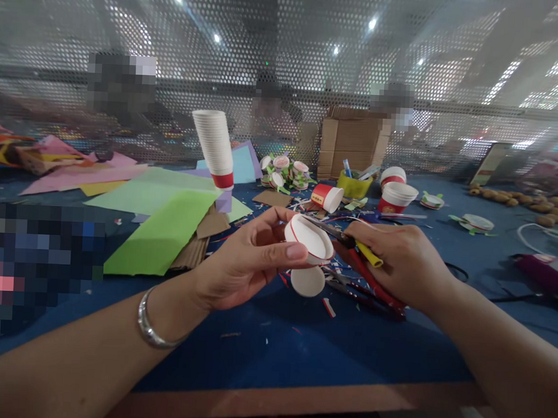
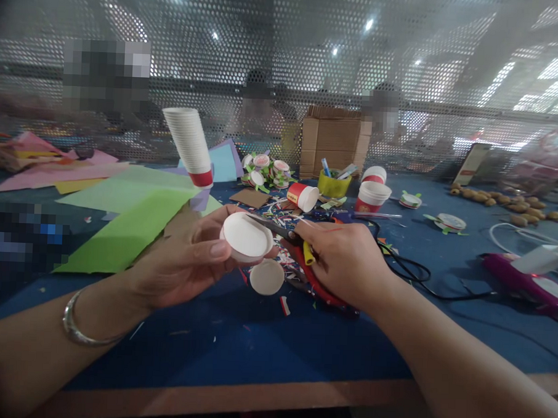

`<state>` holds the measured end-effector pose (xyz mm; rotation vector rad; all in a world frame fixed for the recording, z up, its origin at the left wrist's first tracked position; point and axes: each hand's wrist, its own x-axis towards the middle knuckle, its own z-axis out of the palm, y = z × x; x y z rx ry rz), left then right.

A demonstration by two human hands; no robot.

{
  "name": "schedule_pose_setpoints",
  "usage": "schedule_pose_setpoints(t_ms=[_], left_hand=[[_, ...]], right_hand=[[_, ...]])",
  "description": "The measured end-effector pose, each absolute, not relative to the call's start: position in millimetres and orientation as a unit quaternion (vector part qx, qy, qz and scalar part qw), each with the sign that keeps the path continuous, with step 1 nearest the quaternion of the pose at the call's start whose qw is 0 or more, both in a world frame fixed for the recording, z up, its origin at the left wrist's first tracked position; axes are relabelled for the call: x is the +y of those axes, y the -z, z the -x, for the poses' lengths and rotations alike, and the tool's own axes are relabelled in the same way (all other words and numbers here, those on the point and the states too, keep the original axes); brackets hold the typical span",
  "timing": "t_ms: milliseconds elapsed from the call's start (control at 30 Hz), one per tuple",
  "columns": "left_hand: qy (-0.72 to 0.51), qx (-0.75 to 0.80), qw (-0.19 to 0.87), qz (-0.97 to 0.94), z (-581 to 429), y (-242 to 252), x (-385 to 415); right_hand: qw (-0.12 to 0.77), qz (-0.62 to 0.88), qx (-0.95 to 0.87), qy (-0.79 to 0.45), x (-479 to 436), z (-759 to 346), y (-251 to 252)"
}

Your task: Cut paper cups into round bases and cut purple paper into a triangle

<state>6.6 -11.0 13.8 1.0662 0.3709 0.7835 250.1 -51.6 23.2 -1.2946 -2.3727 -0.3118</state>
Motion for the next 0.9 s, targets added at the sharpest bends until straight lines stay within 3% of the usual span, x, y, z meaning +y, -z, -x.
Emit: schedule_pose_setpoints(t_ms=[400,900], left_hand=[[-0.368,0.162,0.778,-0.483,-7.6,-13.3,-9.2],[-0.341,0.161,0.78,-0.5,-4.0,-13.8,-8.5]], right_hand=[[0.266,0.454,-0.843,0.114,-49.8,-249.7,-21.7],[0.261,0.432,-0.856,0.112,-51.3,-249.6,-21.6]])
